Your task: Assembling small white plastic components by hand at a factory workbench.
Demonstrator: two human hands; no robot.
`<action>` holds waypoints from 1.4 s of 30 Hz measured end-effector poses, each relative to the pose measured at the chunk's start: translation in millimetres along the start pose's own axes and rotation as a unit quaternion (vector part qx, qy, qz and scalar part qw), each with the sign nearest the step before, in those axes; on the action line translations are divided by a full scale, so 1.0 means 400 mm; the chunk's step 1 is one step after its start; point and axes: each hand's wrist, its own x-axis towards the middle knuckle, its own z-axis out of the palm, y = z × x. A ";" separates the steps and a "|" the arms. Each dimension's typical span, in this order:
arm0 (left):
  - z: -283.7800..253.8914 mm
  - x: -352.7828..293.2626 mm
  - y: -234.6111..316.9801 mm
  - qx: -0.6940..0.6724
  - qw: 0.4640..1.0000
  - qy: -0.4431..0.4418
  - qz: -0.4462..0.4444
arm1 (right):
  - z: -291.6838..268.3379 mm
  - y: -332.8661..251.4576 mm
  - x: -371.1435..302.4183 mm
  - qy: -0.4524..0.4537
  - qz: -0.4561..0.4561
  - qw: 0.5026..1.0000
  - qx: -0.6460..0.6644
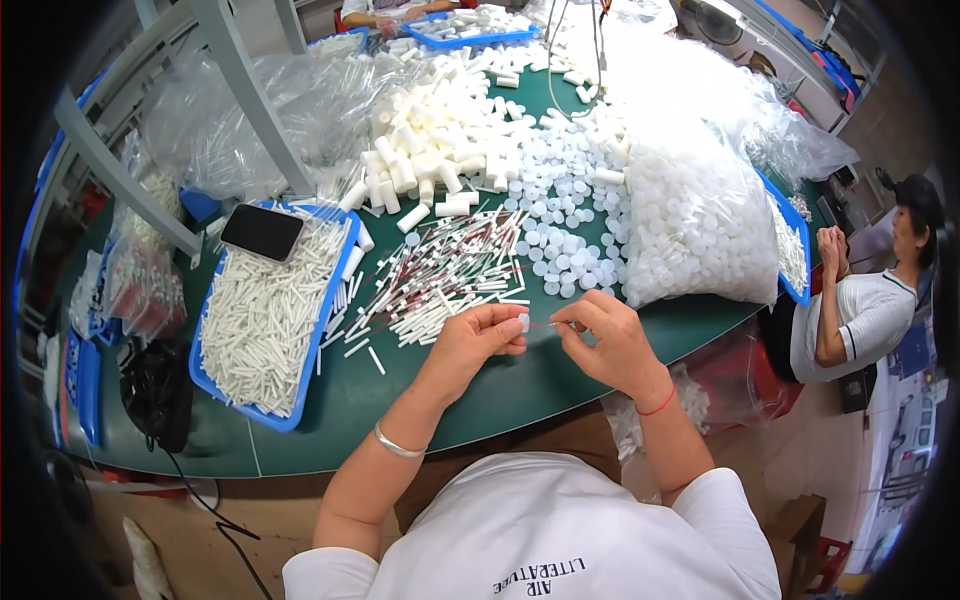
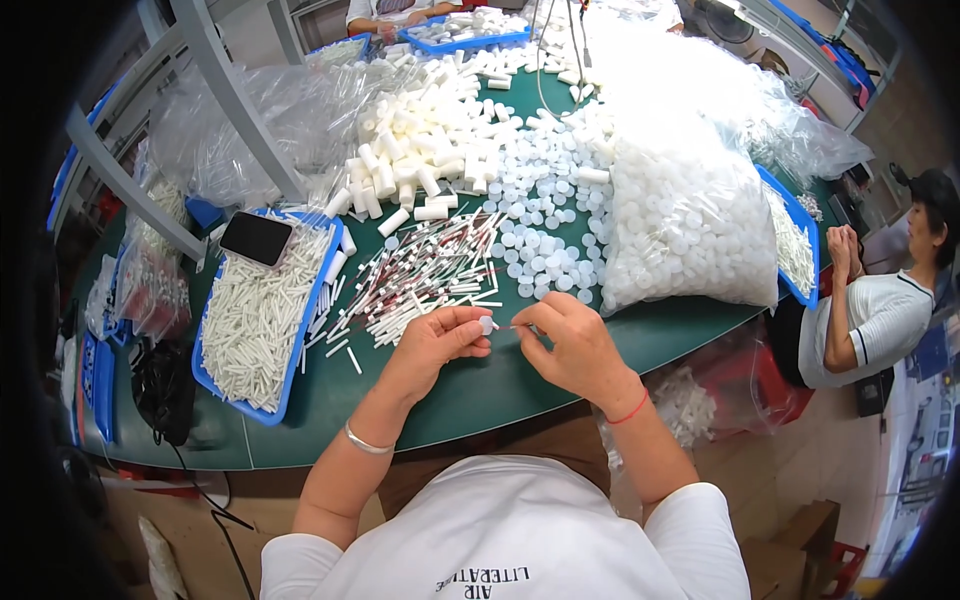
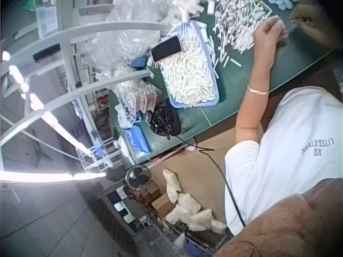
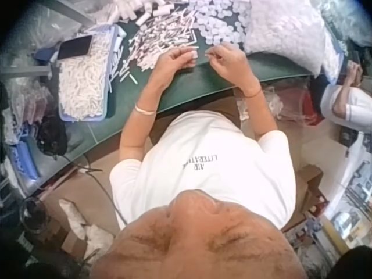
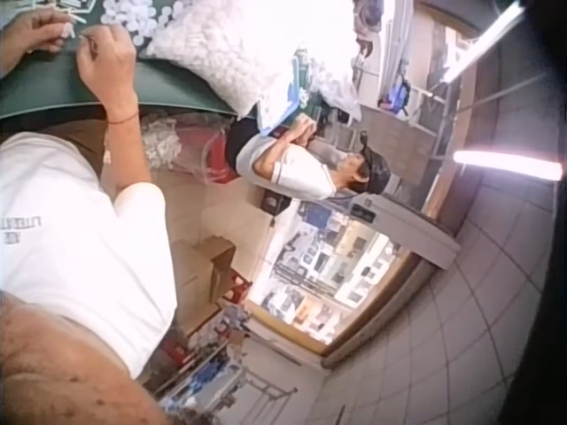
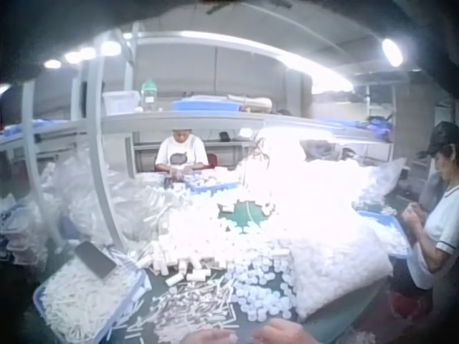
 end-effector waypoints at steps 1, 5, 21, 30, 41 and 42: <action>-0.001 0.001 -0.002 0.003 1.000 0.003 -0.006 | 0.000 0.000 0.001 -0.005 -0.002 1.000 0.000; 0.004 -0.001 0.002 0.012 1.000 -0.005 -0.013 | 0.007 -0.003 0.006 -0.020 -0.007 1.000 0.004; 0.017 0.007 -0.007 0.027 0.991 0.090 0.098 | 0.065 0.000 0.033 0.015 0.123 0.973 0.196; -0.012 0.064 0.066 0.327 0.917 0.029 0.229 | 0.066 0.086 0.077 -0.084 0.309 0.835 0.448; -0.324 0.278 0.128 0.733 0.606 0.272 0.144 | 0.080 0.108 0.100 0.008 0.328 0.826 0.459; -0.325 0.274 0.133 0.696 0.640 0.280 0.163 | 0.081 0.108 0.099 0.010 0.328 0.825 0.459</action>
